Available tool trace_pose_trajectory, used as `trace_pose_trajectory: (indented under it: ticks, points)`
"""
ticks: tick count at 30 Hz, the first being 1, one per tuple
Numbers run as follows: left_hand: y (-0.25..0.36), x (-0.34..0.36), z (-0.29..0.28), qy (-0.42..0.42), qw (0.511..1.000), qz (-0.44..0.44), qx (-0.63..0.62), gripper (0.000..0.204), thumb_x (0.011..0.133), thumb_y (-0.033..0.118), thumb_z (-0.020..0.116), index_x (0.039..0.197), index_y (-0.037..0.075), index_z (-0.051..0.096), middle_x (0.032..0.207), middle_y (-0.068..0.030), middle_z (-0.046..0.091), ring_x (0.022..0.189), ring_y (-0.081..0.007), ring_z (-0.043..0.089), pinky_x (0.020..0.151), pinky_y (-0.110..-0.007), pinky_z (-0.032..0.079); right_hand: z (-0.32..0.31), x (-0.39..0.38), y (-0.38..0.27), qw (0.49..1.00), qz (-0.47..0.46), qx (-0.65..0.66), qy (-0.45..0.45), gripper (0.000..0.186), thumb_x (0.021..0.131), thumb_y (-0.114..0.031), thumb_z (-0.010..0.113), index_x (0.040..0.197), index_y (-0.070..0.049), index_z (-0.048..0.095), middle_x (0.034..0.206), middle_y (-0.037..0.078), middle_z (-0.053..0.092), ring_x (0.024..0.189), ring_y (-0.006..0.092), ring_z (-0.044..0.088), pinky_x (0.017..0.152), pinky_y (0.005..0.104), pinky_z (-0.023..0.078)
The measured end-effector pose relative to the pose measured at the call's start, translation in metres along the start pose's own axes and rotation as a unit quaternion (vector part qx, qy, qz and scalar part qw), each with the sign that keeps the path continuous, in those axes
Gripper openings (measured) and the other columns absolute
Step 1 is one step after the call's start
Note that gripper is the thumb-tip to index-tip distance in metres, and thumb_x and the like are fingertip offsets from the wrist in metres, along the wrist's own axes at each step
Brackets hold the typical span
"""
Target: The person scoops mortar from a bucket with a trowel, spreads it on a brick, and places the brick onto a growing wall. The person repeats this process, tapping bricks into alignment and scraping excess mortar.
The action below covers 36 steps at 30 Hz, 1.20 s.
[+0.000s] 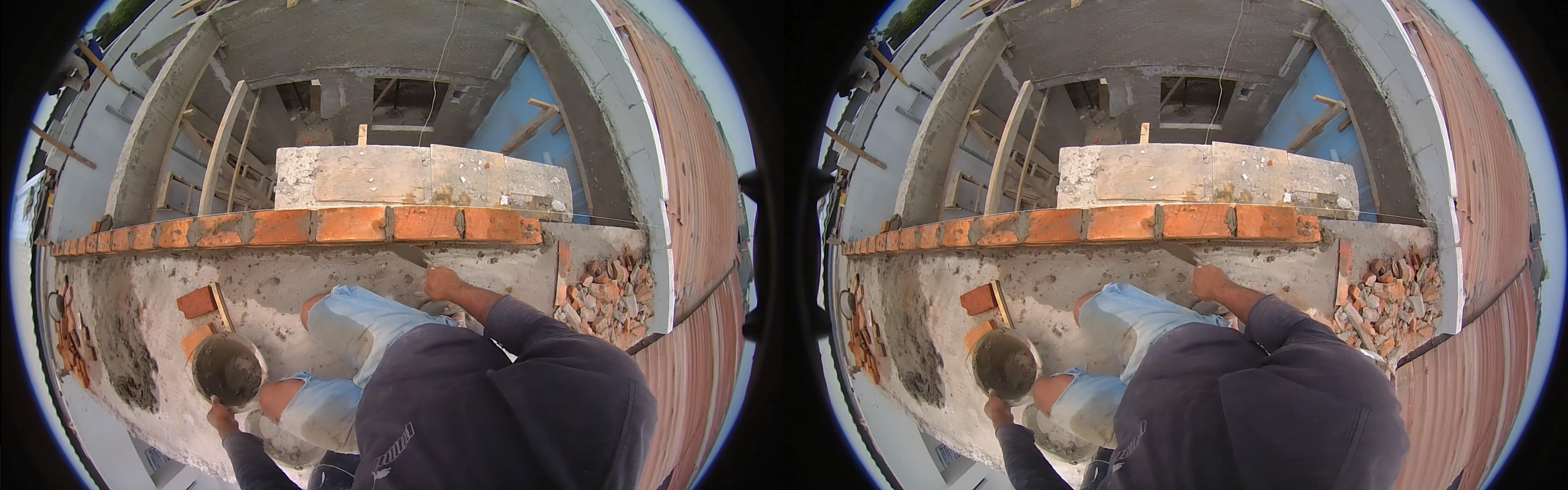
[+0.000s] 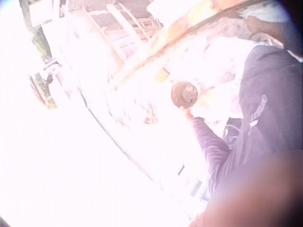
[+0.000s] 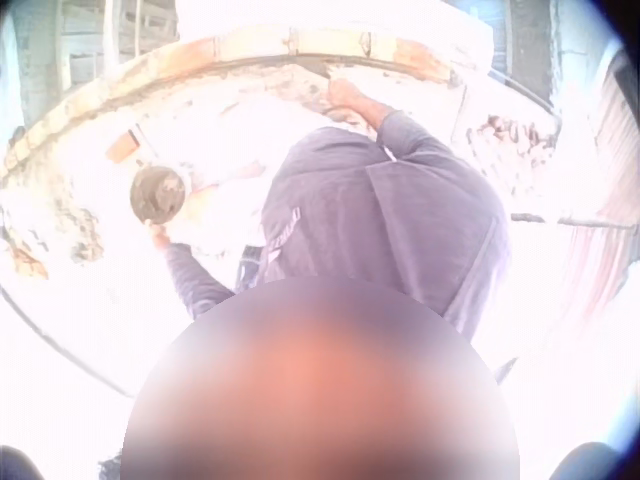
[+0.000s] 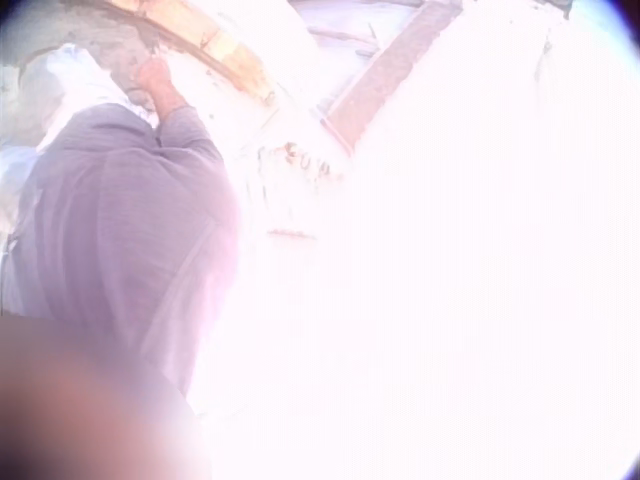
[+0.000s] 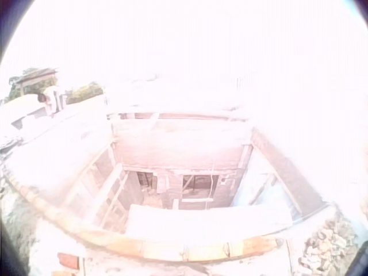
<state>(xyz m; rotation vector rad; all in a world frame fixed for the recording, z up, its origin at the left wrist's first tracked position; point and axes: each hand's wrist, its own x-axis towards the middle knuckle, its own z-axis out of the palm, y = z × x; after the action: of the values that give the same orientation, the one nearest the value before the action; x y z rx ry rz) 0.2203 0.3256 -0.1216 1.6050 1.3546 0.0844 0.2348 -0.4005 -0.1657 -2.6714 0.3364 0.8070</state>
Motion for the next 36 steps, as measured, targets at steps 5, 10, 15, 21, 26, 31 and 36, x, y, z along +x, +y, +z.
trace_pose_trajectory:
  ticks: [5, 10, 15, 21, 26, 31, 36]
  points:
    - [0.019, -0.011, 0.006, -0.048, 0.998, -0.027, -0.002, 0.045, 0.101, 0.024, 0.064, 0.129, -0.011, 0.059, 0.115, -0.0165, 0.068, 0.096, -0.0301, 0.068, 0.084, -0.044, 0.057, -0.042, -0.064, 0.126, 0.984, 0.134, -0.05, -0.105, 0.037, 0.088, -0.02, 0.055, 0.104, 0.008, 0.073, 0.108, 0.03, 0.072, 0.107, 0.0379, 0.072, 0.093, 0.0475, 0.057]
    - [0.03, -0.008, 0.016, -0.043, 0.996, 0.063, 0.04, 0.03, 0.085, 0.01, 0.071, 0.101, -0.014, 0.067, 0.09, -0.0178, 0.069, 0.069, -0.026, 0.067, 0.057, -0.039, 0.057, -0.046, -0.086, 0.132, 0.984, 0.096, -0.098, -0.117, 0.035, 0.087, -0.018, 0.059, 0.111, 0.004, 0.072, 0.11, 0.03, 0.072, 0.108, 0.0401, 0.071, 0.093, 0.0474, 0.057]
    - [0.036, -0.011, 0.004, 0.042, 0.987, 0.132, 0.086, 0.027, 0.083, 0.012, 0.078, 0.086, -0.011, 0.064, 0.077, -0.0142, 0.067, 0.064, -0.0244, 0.063, 0.056, -0.042, 0.051, -0.014, -0.024, 0.01, 0.988, -0.138, -0.013, -0.068, 0.049, 0.091, -0.027, 0.057, 0.119, 0.013, 0.061, 0.112, 0.034, 0.069, 0.105, 0.0477, 0.068, 0.096, 0.0527, 0.054]
    - [0.032, -0.057, 0.015, -0.051, 0.994, 0.074, 0.064, 0.031, 0.095, 0.009, 0.071, 0.113, -0.002, 0.048, 0.1, -0.0157, 0.063, 0.083, -0.0251, 0.066, 0.057, -0.04, 0.056, 0.006, 0.099, -0.254, 0.956, -0.264, 0.102, -0.081, 0.043, 0.091, -0.024, 0.055, 0.11, 0.014, 0.065, 0.108, 0.035, 0.069, 0.105, 0.0472, 0.069, 0.094, 0.0526, 0.054]
    - [0.022, -0.084, 0.047, -0.046, 0.993, 0.043, 0.1, 0.043, 0.099, 0.01, 0.066, 0.131, 0.0, 0.039, 0.124, -0.0198, 0.06, 0.107, -0.0285, 0.063, 0.079, -0.042, 0.059, 0.028, 0.173, -0.461, 0.928, -0.322, 0.137, -0.125, 0.035, 0.09, -0.015, 0.057, 0.113, 0.012, 0.063, 0.098, 0.029, 0.073, 0.092, 0.0402, 0.074, 0.079, 0.0468, 0.06]
    - [0.025, -0.075, 0.058, -0.072, 0.983, 0.081, 0.147, 0.043, 0.099, 0.007, 0.064, 0.134, -0.001, 0.039, 0.126, -0.0208, 0.06, 0.112, -0.0277, 0.062, 0.096, -0.038, 0.051, 0.044, 0.211, -0.556, 0.945, -0.189, 0.216, -0.157, 0.035, 0.091, -0.011, 0.058, 0.119, 0.004, 0.071, 0.123, 0.026, 0.07, 0.121, 0.0369, 0.066, 0.101, 0.0432, 0.054]
    - [0.02, -0.07, 0.052, -0.077, 0.991, 0.061, 0.086, 0.05, 0.1, 0.008, 0.064, 0.14, -0.002, 0.035, 0.133, -0.0215, 0.056, 0.116, -0.0279, 0.06, 0.098, -0.038, 0.051, 0.039, 0.194, -0.474, 0.956, -0.067, 0.239, -0.159, 0.043, 0.095, -0.016, 0.059, 0.133, 0.004, 0.06, 0.137, 0.026, 0.061, 0.125, 0.0372, 0.063, 0.102, 0.0444, 0.054]
